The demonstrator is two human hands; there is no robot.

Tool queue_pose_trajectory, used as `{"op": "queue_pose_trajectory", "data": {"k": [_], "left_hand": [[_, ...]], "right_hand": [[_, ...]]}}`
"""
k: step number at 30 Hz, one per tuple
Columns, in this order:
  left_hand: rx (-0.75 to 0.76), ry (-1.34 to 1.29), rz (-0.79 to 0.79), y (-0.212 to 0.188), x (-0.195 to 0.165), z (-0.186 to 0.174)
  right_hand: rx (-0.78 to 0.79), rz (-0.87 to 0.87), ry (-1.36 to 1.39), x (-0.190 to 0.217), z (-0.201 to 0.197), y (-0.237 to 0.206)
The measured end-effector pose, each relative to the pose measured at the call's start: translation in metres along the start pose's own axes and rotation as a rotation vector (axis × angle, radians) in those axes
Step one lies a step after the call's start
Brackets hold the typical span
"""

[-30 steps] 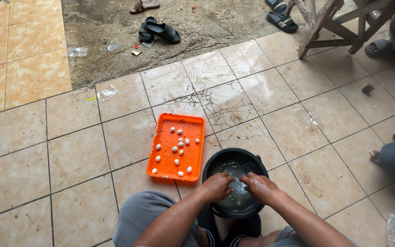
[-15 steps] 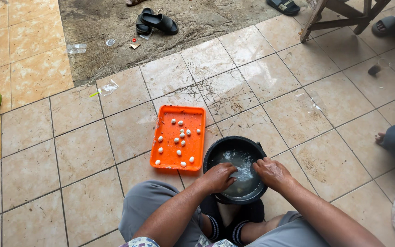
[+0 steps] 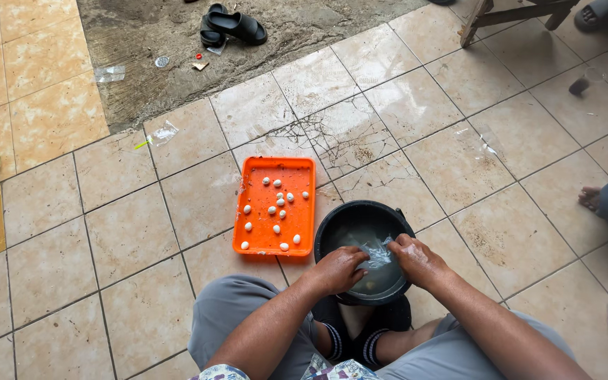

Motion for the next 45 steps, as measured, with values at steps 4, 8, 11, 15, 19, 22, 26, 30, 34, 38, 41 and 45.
{"op": "queue_pose_trajectory", "data": {"k": [4, 8, 11, 15, 19, 22, 26, 30, 34, 38, 41, 45], "left_hand": [[-0.015, 0.004, 0.019, -0.002, -0.007, -0.004], [0.02, 0.016, -0.003, -0.008, -0.012, -0.003], [-0.006, 0.024, -0.01, -0.009, -0.011, -0.008], [-0.009, 0.014, 0.003, -0.01, -0.011, -0.01], [-0.002, 0.031, 0.022, -0.01, -0.012, -0.011], [0.01, 0.033, 0.043, -0.012, -0.014, -0.011], [0.002, 0.008, 0.016, -0.012, -0.016, -0.014], [-0.049, -0.011, 0.066, -0.011, -0.024, -0.018], [-0.094, -0.057, 0.086, -0.013, -0.031, -0.021], [-0.12, -0.056, 0.136, -0.016, -0.034, -0.023], [-0.114, -0.058, 0.126, -0.015, -0.032, -0.022], [-0.091, -0.049, 0.109, -0.014, -0.032, -0.021]], "right_hand": [[-0.096, -0.08, -0.032, -0.002, -0.003, -0.001], [0.2, 0.084, -0.291, -0.013, 0.009, 0.001], [-0.05, 0.024, -0.191, -0.006, -0.004, 0.003], [0.129, 0.164, -0.249, -0.013, 0.004, 0.002], [0.027, 0.155, -0.183, -0.011, 0.0, 0.003], [-0.04, 0.137, -0.222, -0.009, -0.003, 0.003], [-0.122, 0.145, -0.072, -0.008, -0.009, 0.005], [-0.043, 0.164, -0.122, -0.012, -0.003, 0.005], [-0.061, 0.188, -0.115, -0.014, -0.003, 0.005], [-0.118, 0.199, -0.036, -0.01, -0.005, 0.002], [-0.328, 0.149, 0.065, -0.005, -0.017, -0.002], [-0.348, 0.084, 0.009, -0.005, -0.021, -0.002]]}}
Point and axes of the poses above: each hand's wrist, its own y-axis towards the middle knuckle, its own z-axis out of the palm, x = y × z, the point moved 5 cm from there along y, towards the middle knuckle, and after that the axes turned 4 degrees about -y, right-handed, at the moved point
